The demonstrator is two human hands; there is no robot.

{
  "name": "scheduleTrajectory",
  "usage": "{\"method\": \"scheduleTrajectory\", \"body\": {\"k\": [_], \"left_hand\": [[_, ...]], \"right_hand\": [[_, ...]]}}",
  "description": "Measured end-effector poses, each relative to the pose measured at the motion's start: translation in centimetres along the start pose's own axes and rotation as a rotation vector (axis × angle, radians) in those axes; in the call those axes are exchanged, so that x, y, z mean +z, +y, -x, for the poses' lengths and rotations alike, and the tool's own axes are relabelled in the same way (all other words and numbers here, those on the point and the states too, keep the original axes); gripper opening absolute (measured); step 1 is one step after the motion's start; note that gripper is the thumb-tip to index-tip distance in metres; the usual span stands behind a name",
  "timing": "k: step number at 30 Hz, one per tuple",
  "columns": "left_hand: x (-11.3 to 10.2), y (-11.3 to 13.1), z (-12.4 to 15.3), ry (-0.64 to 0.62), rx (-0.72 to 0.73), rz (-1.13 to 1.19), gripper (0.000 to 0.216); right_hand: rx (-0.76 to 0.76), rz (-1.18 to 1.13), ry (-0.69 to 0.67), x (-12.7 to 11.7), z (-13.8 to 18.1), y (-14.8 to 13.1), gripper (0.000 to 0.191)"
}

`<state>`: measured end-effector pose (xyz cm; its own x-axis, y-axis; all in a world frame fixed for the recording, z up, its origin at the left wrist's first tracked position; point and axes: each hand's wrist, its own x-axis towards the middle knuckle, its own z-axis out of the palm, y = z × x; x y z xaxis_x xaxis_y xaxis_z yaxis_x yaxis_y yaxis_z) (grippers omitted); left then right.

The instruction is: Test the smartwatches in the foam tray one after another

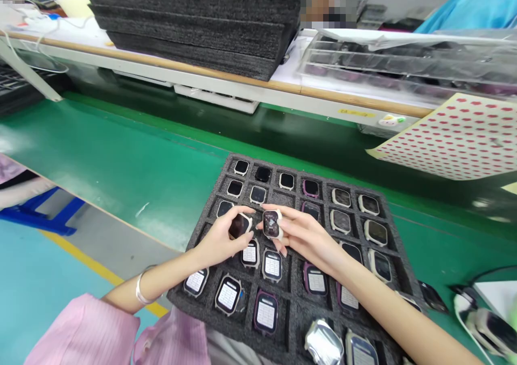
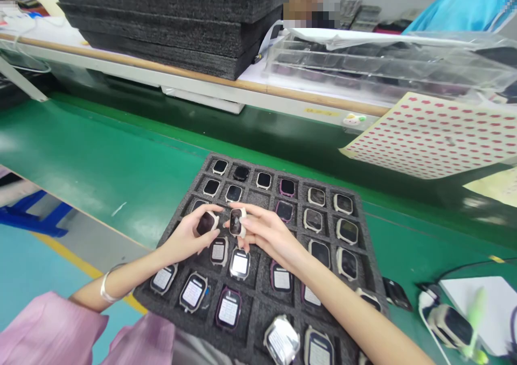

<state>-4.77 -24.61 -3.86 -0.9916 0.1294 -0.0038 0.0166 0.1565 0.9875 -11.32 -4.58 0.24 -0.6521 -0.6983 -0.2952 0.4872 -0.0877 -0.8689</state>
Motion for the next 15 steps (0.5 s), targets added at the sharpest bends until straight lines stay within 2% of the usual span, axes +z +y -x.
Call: {"method": "scheduleTrajectory", "body": {"k": [7,12,15], "left_hand": [[-0.05,0.18,0.08,0.005,0.017,-0.042,0.04],[-0.11,0.62,0.27,-0.018,0.045,-0.119,0.032],[-0.09,0.61,0.37,-0.02,0.041,-0.077,0.033]], "right_hand": [[-0.026,0.091,0.063,0.54,-0.09,0.47,0.049],[-0.053,0.141,0.064,0.77,0.08,0.45,0.042],[-0.069,0.174,0.056,0.83,0.22,0.47,0.047]]}}
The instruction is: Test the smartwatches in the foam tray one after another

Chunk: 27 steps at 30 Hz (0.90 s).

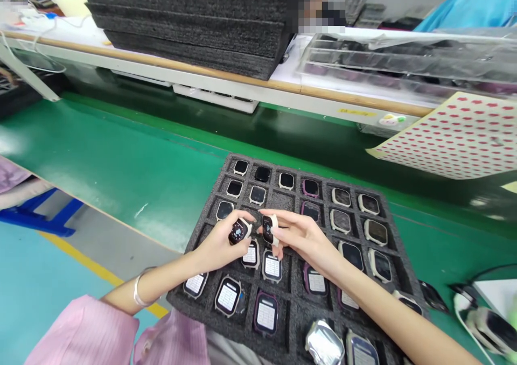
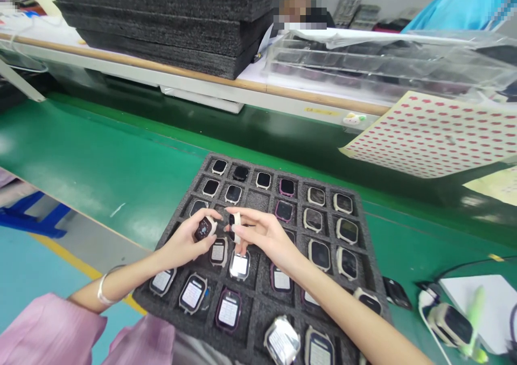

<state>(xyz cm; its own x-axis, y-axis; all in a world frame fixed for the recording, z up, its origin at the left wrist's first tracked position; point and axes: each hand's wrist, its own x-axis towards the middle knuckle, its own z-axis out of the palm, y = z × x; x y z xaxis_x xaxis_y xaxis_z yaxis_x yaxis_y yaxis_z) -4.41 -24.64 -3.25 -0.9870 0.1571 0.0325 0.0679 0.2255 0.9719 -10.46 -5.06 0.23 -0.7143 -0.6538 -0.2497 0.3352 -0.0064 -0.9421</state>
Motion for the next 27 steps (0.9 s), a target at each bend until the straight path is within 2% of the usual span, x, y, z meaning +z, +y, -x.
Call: {"method": "scheduleTrajectory", "body": {"k": [16,27], "left_hand": [[-0.17,-0.02,0.23,0.003,-0.033,0.053,0.035],[-0.13,-0.07,0.22,-0.019,-0.055,0.079,0.035]], "right_hand": [[-0.014,0.043,-0.022,-0.46,-0.15,0.49,0.041],[0.005,0.027,-0.002,-0.42,-0.14,0.46,0.045]]}}
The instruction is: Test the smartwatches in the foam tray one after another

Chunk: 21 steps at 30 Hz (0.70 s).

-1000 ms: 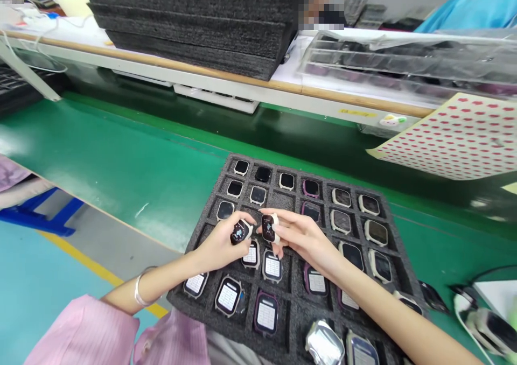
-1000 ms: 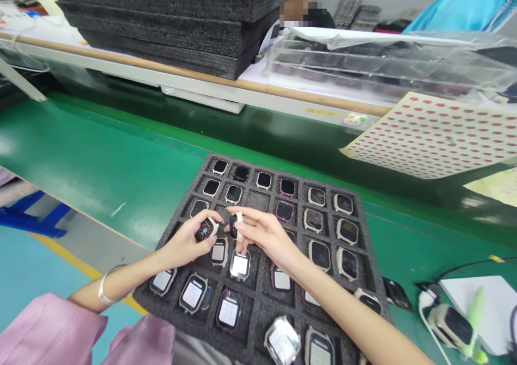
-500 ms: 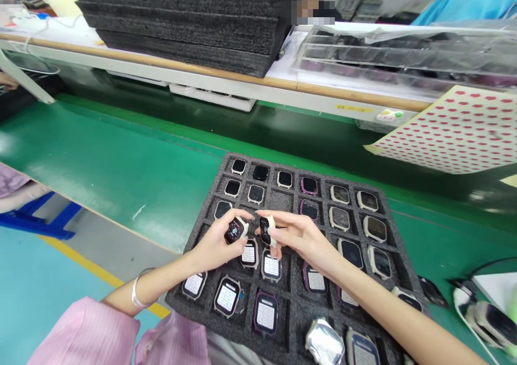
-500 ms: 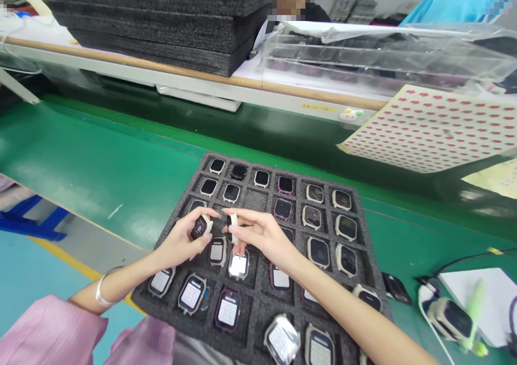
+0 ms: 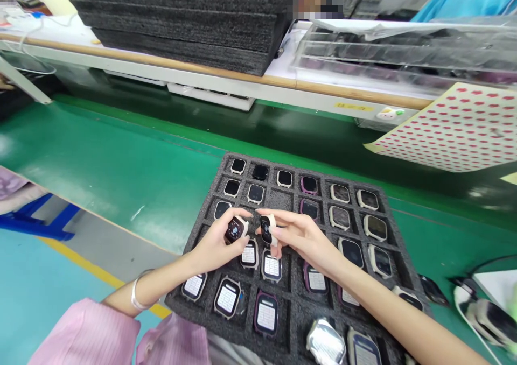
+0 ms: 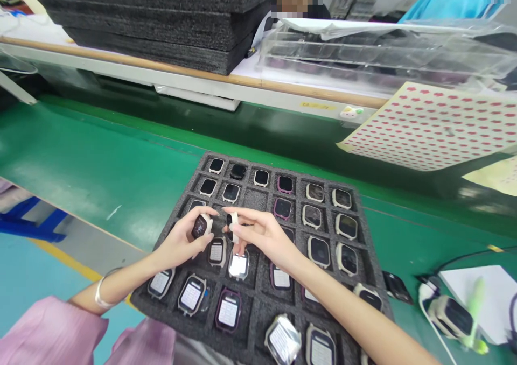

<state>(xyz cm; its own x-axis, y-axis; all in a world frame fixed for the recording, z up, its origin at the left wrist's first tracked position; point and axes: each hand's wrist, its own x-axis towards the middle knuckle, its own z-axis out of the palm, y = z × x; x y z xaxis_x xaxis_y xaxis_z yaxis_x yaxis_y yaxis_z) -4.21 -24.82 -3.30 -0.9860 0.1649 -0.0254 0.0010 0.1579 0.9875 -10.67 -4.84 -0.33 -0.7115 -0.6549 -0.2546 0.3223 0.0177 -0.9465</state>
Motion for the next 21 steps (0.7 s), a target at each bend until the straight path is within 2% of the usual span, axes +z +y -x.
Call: {"method": "scheduleTrajectory", "body": {"k": [4,21], "left_hand": [[-0.05,0.08,0.01,-0.005,0.009,-0.035,0.03],[-0.22,-0.02,0.01,0.012,0.027,-0.039,0.037]], "right_hand": [[0.003,-0.004,0.007,-0.04,-0.04,0.08,0.045],[-0.005,0.038,-0.005,-0.07,0.17,-0.29,0.044]]}}
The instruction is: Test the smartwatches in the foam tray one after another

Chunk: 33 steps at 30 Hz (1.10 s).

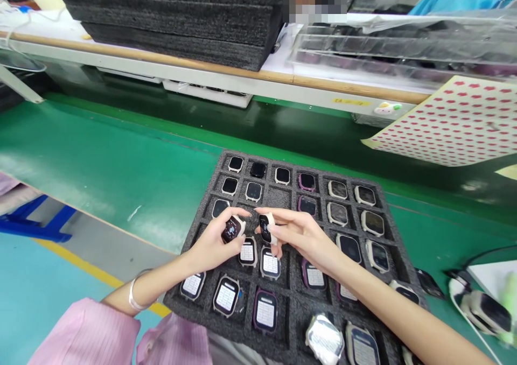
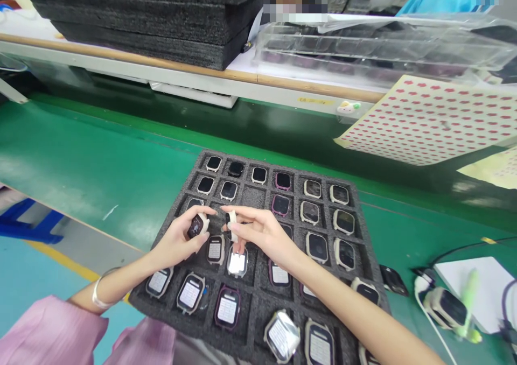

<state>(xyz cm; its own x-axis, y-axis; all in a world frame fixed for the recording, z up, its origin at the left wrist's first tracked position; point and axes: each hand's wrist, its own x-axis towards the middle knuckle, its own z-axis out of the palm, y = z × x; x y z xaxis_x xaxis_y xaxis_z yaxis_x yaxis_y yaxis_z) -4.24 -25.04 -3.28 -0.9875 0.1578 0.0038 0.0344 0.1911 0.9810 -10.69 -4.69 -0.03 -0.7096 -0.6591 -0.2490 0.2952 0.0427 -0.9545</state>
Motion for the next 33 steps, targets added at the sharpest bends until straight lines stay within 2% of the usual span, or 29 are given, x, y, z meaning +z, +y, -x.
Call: {"method": "scheduleTrajectory", "body": {"k": [8,13,18,27,33], "left_hand": [[0.2,-0.2,0.1,-0.036,-0.107,0.138,0.041],[0.3,-0.1,-0.4,-0.039,-0.1,0.428,0.057],[0.1,-0.9,-0.7,-0.049,-0.111,0.672,0.055],[0.2,-0.7,-0.4,-0.017,-0.149,0.648,0.053],[0.1,-0.8,-0.4,-0.026,-0.146,0.643,0.053]], "right_hand": [[0.038,-0.073,-0.022,0.0,0.2,-0.2,0.047],[0.062,-0.188,-0.065,-0.1,-0.1,-0.2,0.045],[0.066,-0.185,-0.017,-0.1,-0.3,0.1,0.041],[0.057,-0.08,0.09,-0.1,-0.3,0.2,0.051],[0.003,-0.011,0.119,0.0,-0.2,0.2,0.047]]}}
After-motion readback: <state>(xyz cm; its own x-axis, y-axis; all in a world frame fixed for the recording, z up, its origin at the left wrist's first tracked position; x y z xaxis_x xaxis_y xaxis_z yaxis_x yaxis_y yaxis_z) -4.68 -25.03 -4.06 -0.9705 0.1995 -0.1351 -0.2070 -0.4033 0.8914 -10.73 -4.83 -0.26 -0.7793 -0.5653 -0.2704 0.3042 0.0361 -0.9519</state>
